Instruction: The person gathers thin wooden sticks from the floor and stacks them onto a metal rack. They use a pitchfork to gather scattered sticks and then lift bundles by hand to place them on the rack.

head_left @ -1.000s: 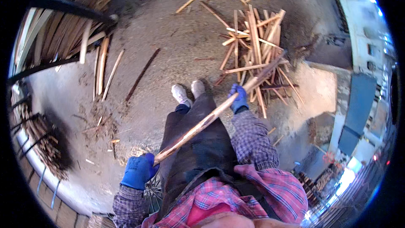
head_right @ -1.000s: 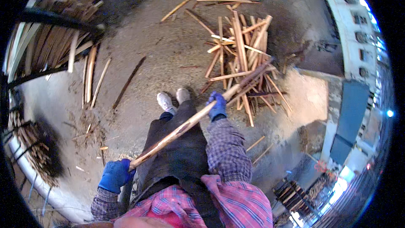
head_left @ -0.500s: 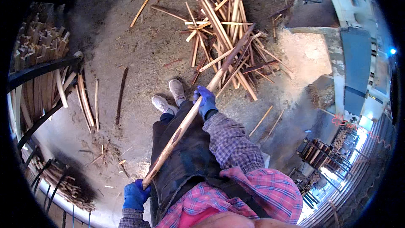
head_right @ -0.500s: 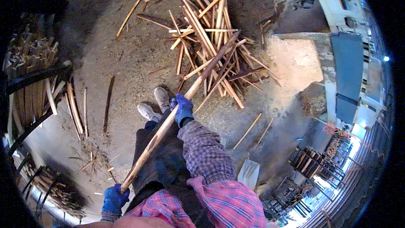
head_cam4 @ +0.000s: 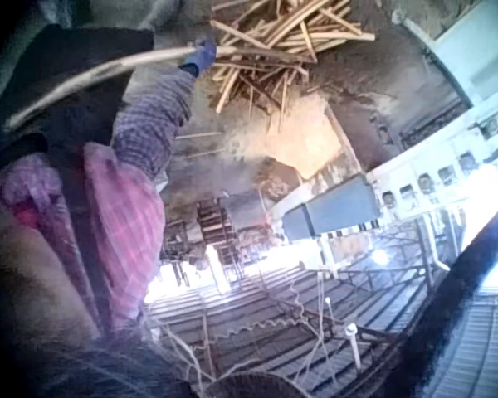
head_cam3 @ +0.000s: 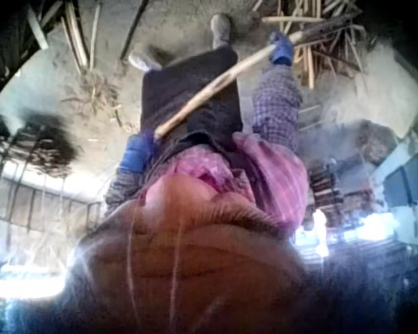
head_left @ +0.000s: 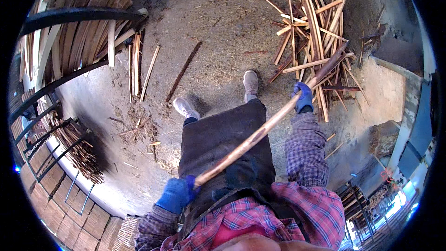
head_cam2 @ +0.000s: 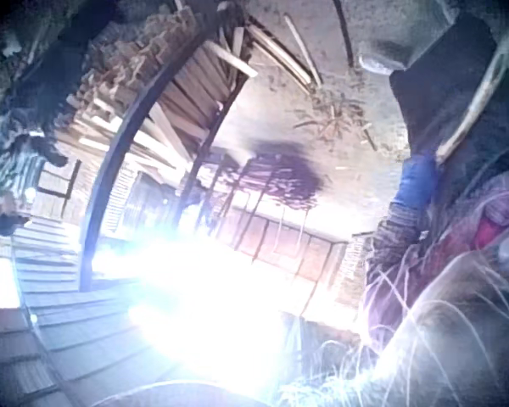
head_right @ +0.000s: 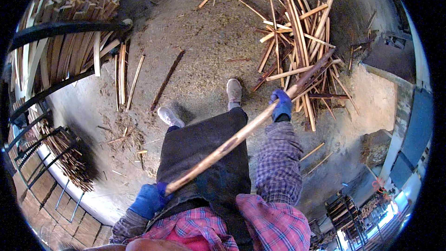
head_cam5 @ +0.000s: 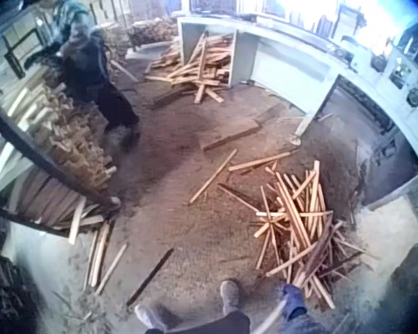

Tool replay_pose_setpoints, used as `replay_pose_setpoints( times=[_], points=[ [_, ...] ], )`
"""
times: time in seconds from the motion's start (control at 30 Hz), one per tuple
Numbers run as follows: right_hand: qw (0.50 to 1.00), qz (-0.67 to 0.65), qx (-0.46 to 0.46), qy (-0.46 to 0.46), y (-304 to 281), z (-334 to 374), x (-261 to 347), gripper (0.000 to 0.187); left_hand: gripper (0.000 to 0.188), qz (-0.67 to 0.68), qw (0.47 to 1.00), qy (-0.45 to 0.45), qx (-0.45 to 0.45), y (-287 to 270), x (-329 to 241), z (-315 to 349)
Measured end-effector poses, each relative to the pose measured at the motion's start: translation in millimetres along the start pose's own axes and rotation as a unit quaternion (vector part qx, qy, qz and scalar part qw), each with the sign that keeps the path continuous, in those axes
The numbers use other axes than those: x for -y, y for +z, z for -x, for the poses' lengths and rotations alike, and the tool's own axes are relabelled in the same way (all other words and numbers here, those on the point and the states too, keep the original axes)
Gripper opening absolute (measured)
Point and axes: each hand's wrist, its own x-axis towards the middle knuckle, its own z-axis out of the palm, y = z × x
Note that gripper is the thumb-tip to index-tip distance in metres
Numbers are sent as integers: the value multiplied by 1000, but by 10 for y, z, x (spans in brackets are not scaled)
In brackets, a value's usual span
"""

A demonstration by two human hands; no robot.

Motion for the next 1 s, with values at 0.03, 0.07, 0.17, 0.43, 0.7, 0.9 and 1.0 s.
replay_pose_setpoints(
  times=[0.03,0.07,0.17,0.43,0.7,0.9,1.0],
  points=[
    [999,7,-49,-21,64,17,-94,14,33,14,1000,12,1,-57,71,27],
    [998,42,-9,-50,116,79,-229,15,33,27,999,17,-4,-75,217,45],
    [999,29,-24,-36,451,308,-537,15,33,15,1000,11,15,-174,774,66],
    [988,138,21,-73,1106,1042,-1623,22,30,84,994,67,-17,-338,2269,605],
    [994,63,-55,-75,1699,1339,-1744,24,43,-62,994,-62,67,-552,2472,655],
    [967,193,-41,-159,1829,1252,-1683,20,47,-59,983,-130,116,-924,2302,389],
    [987,-6,-151,-59,1770,1217,-1684,17,49,-72,982,-134,108,-1058,2199,265]
  ],
)
